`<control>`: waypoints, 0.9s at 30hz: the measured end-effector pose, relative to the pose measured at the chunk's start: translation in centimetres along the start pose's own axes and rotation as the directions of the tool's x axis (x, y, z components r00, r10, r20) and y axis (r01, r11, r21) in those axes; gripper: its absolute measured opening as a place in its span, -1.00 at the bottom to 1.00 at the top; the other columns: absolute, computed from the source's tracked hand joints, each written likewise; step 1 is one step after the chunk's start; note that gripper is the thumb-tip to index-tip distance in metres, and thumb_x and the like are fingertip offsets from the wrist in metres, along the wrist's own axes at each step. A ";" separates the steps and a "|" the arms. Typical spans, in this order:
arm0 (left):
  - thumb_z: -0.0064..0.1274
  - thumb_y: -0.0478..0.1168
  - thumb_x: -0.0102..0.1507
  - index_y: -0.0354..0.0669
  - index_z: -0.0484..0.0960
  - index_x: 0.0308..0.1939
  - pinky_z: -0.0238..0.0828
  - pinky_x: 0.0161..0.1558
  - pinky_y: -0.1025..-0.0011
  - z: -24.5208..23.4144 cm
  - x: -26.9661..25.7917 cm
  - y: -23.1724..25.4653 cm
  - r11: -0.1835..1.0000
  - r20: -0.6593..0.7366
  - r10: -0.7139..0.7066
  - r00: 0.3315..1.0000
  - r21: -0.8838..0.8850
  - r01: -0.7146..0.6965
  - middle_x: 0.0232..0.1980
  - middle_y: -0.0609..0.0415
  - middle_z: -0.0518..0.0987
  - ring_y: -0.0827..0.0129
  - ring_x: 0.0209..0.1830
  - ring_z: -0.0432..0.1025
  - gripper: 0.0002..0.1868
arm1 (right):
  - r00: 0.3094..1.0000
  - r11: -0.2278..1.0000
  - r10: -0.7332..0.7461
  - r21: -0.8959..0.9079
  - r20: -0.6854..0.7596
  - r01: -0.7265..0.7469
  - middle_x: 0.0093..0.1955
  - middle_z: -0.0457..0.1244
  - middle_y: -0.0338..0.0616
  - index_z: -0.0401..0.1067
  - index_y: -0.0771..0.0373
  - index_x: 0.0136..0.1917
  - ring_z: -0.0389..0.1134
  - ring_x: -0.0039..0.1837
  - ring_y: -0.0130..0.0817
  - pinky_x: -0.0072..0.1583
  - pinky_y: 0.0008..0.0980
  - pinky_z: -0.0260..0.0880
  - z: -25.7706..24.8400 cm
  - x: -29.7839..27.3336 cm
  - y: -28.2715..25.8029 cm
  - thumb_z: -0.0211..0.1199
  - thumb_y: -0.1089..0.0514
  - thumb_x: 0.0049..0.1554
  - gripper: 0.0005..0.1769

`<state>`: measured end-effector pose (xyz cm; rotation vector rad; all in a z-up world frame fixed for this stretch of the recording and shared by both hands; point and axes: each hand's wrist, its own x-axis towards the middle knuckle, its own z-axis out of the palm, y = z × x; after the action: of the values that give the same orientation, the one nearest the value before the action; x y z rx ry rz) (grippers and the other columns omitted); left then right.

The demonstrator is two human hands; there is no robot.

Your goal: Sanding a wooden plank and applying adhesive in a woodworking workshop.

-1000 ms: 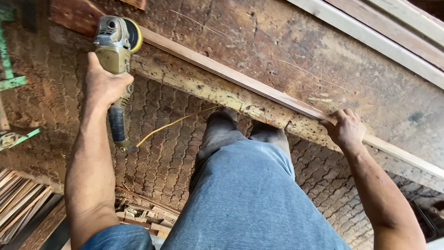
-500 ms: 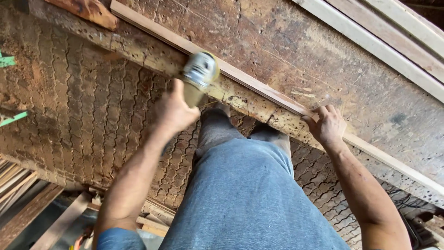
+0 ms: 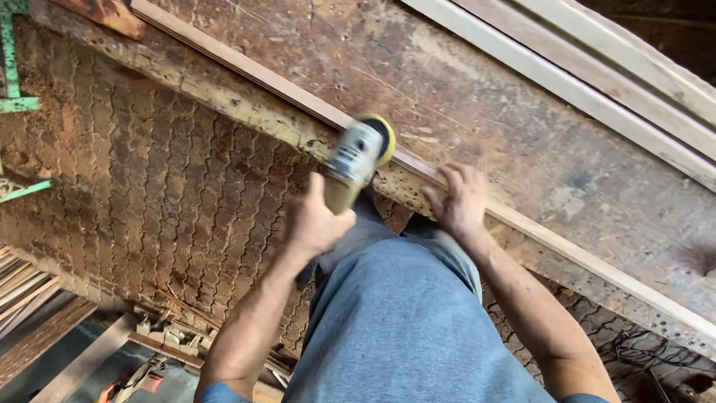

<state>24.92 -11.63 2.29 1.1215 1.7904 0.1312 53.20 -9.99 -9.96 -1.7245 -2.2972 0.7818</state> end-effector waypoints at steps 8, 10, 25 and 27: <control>0.17 -0.30 0.21 -0.20 0.06 0.56 0.70 -0.11 0.25 -4.4 0.6 1.4 0.598 -0.609 0.321 0.726 -0.464 -0.654 0.32 -0.14 0.39 0.32 -0.08 0.46 -0.11 | 0.862 0.732 -0.344 0.682 0.373 -0.003 0.43 0.22 0.16 0.00 0.18 0.59 0.32 0.36 0.08 0.32 -0.04 0.35 -2.0 1.7 -15.9 0.51 -0.31 -0.06 0.18; 0.24 -0.25 0.22 -0.27 0.05 0.58 0.65 0.18 0.17 -4.9 1.3 -1.4 0.553 -0.719 0.184 0.670 -0.488 -0.676 0.32 -0.19 0.35 0.26 0.11 0.43 -0.06 | 0.871 0.794 -0.265 0.606 0.413 -0.046 0.28 0.33 0.14 -0.02 0.14 0.59 0.42 0.24 0.07 0.23 -0.04 0.45 0.2 2.0 -17.3 0.43 -0.20 0.04 0.05; 0.34 0.12 0.17 -0.18 0.50 0.20 0.54 0.16 0.04 3.2 10.3 -1.9 -0.187 -0.059 0.503 0.862 -0.981 0.042 0.01 -0.03 0.57 0.19 -0.03 0.52 -0.33 | 0.686 0.753 0.078 0.408 0.724 -0.516 -0.10 0.46 0.10 0.50 0.23 0.12 0.53 -0.05 -0.05 0.03 -0.08 0.54 -3.2 -0.5 -8.8 0.43 -0.07 0.01 -0.51; 0.33 0.17 0.15 -0.23 0.50 0.19 0.53 0.21 0.01 4.5 12.4 -1.6 -0.158 0.022 0.489 0.872 -0.981 0.114 0.04 -0.05 0.59 0.14 0.06 0.54 -0.28 | 0.755 0.826 0.166 0.329 0.635 -0.458 -0.10 0.44 0.08 0.50 0.18 0.10 0.51 -0.03 -0.03 0.04 -0.06 0.50 -2.4 -0.4 -7.8 0.42 -0.04 -0.01 -0.55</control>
<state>26.20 -5.09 -9.25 0.0909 0.5276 1.2163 47.77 -11.11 -3.96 -1.8242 -1.8355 2.0077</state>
